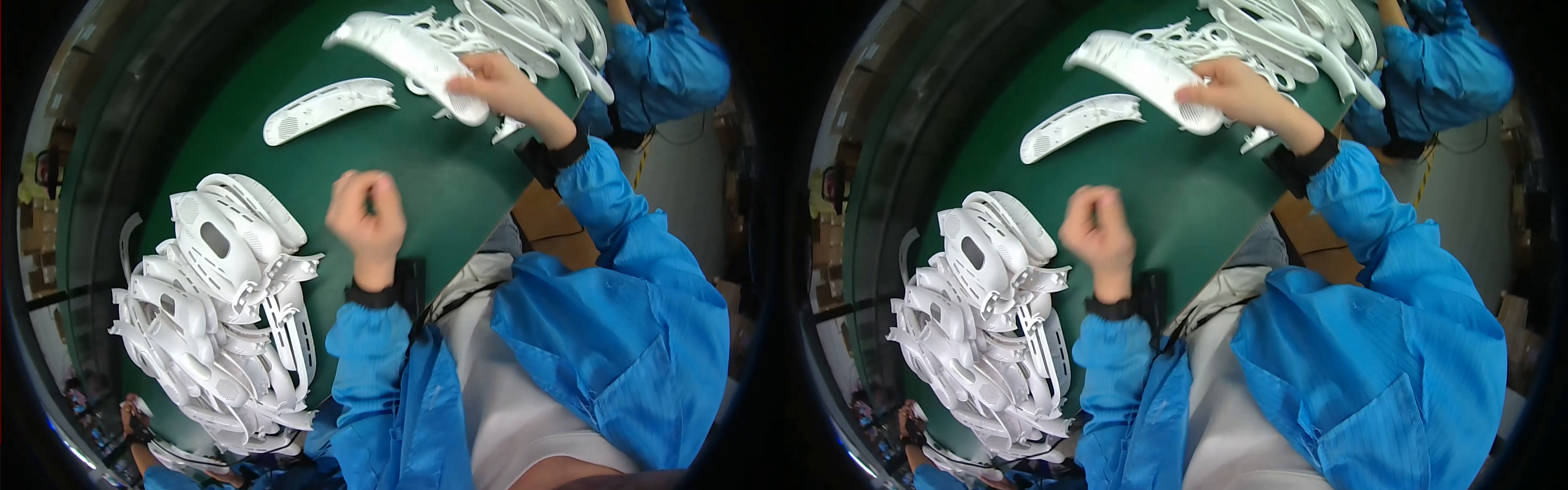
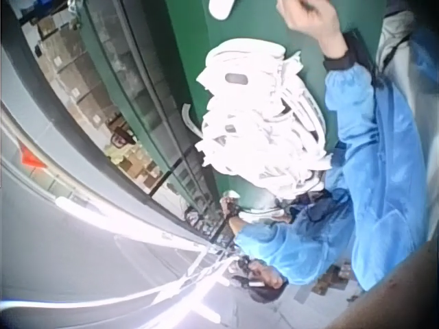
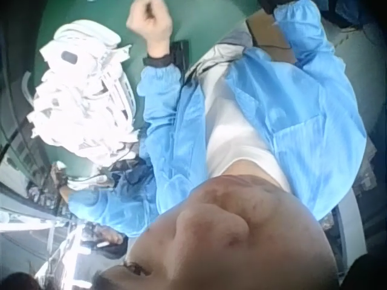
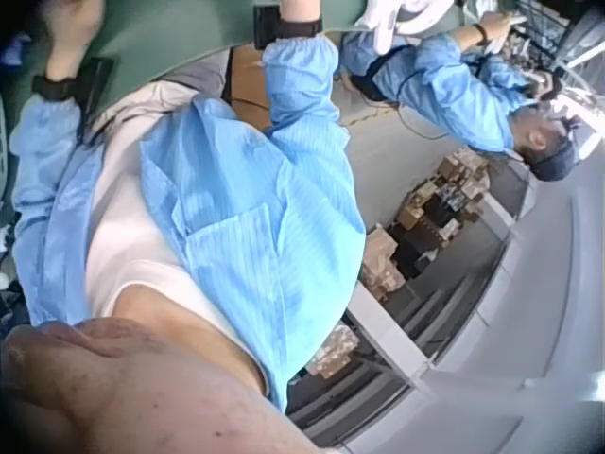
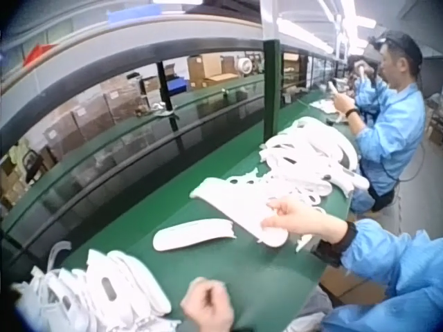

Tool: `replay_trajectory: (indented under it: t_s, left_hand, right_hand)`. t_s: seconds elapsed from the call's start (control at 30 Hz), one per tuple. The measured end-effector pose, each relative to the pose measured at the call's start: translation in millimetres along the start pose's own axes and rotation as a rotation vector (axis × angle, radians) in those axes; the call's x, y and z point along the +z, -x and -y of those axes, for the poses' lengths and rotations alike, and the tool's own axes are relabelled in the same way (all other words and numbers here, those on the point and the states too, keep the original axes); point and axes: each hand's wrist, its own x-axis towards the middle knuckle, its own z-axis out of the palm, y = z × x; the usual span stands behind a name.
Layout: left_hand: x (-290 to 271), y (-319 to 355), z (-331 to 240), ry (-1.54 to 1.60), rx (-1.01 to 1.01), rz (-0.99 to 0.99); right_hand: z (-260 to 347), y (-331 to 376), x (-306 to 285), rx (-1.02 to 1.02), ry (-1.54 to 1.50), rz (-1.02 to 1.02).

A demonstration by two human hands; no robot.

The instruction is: Assembling small plastic housing and mesh components for neck fans at a factory assembly line.

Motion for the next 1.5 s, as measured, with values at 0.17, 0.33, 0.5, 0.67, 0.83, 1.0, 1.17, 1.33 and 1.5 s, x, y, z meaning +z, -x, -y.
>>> replay_trajectory:
  t_s: [0.17, 0.33, 0.5, 0.67, 0.83, 1.0, 1.17, 1.33, 1.5]
  left_hand:
    - [16, -2, 15, 0.013, -0.352, 0.283]
    - [16, -1, 15, 0.005, -0.394, 0.356]
    - [16, -5, 20, 0.090, -0.387, 0.337]
    - [24, -9, 17, -0.013, -0.422, 0.266]
    - [17, -16, 23, 0.302, -0.660, 0.146]
    - [5, -54, 32, 0.771, -1.084, -0.009]
    - [25, -72, 45, 0.646, -1.045, -0.288]
    - [33, -94, 13, 0.361, -0.577, -0.253]
    - [-5, -105, -27, -0.187, -0.270, 0.349]
  right_hand:
    - [29, -133, 11, -0.151, 0.664, -0.126]
    - [-4, -239, 44, 0.233, 0.388, 0.042]
    - [11, -207, 37, 0.026, 0.333, 0.068]
    - [18, -157, -6, -0.192, 0.688, 0.101]
    - [3, -139, -9, 0.042, 1.013, 0.056]
    - [-13, -138, -8, -0.021, 1.059, 0.047]
    - [2, -133, -7, -0.136, 0.859, 0.008]
    - [27, -91, -45, -0.179, 0.304, -0.031]
    - [7, -39, -50, 0.075, 0.012, 0.021]
